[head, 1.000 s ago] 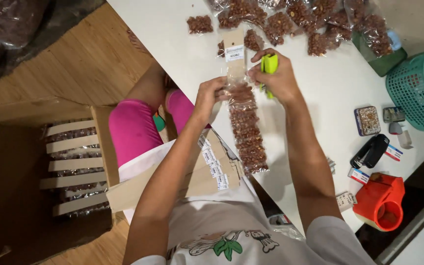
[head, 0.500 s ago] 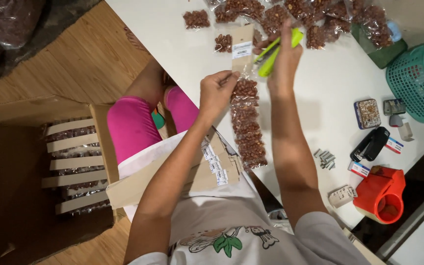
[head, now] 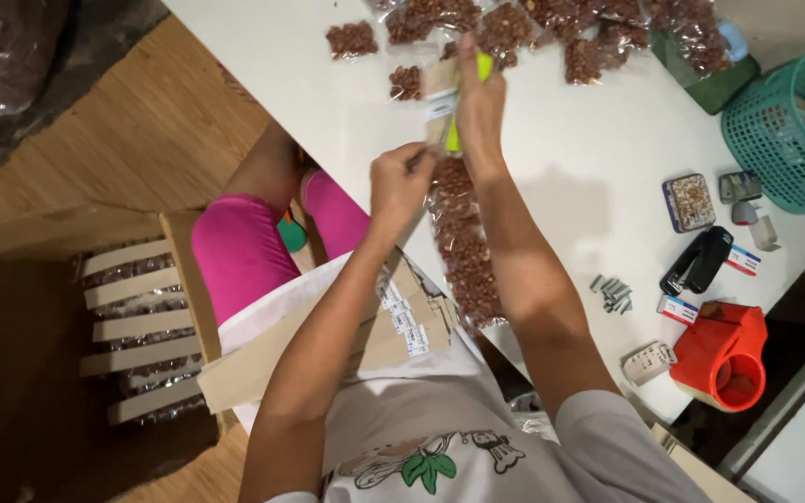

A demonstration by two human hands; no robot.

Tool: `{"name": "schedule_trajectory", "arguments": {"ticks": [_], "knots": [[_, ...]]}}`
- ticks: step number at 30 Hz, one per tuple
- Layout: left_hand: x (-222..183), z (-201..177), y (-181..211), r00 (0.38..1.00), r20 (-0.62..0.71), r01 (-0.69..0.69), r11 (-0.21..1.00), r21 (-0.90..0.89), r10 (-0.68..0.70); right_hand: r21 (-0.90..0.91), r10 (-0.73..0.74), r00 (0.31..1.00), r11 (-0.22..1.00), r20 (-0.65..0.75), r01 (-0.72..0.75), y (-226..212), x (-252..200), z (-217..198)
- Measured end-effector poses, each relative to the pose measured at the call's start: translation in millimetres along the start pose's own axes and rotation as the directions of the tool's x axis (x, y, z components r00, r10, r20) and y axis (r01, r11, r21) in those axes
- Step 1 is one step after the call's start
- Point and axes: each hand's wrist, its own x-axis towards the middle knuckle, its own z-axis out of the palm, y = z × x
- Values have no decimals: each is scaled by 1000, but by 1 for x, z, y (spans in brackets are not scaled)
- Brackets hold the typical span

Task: The person seals small plastic bags containing brown food items using a handheld green heat sealer. They place each sealed bag onto a cardboard backing with a label and then drop the finished unit into a cardboard box.

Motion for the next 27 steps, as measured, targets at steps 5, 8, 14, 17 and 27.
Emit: {"name": "schedule_trajectory", "arguments": {"ticks": [5, 8, 14, 17, 27], "knots": [[1, -14, -12, 955, 35, 296, 949, -105, -294, -555, -172, 974, 801, 144, 224, 50, 45, -25], [2, -16, -8, 880, 29, 468, 852, -236, -475, -736, -295, 929, 573, 225, 360, 71, 57, -47], [8, -17, -25, 912, 57, 409, 886, -220, -406, -719, -555, 748, 342, 365, 605, 83, 71, -71], [15, -14, -20, 842, 66, 539, 826, -163, -536, -782, -465, 790, 279, 398, 558, 83, 71, -60], [16, -15, -39, 821, 162, 540, 649, -536, -548, -237, -244, 845, 890, 476, 390, -3, 20, -91]]}}
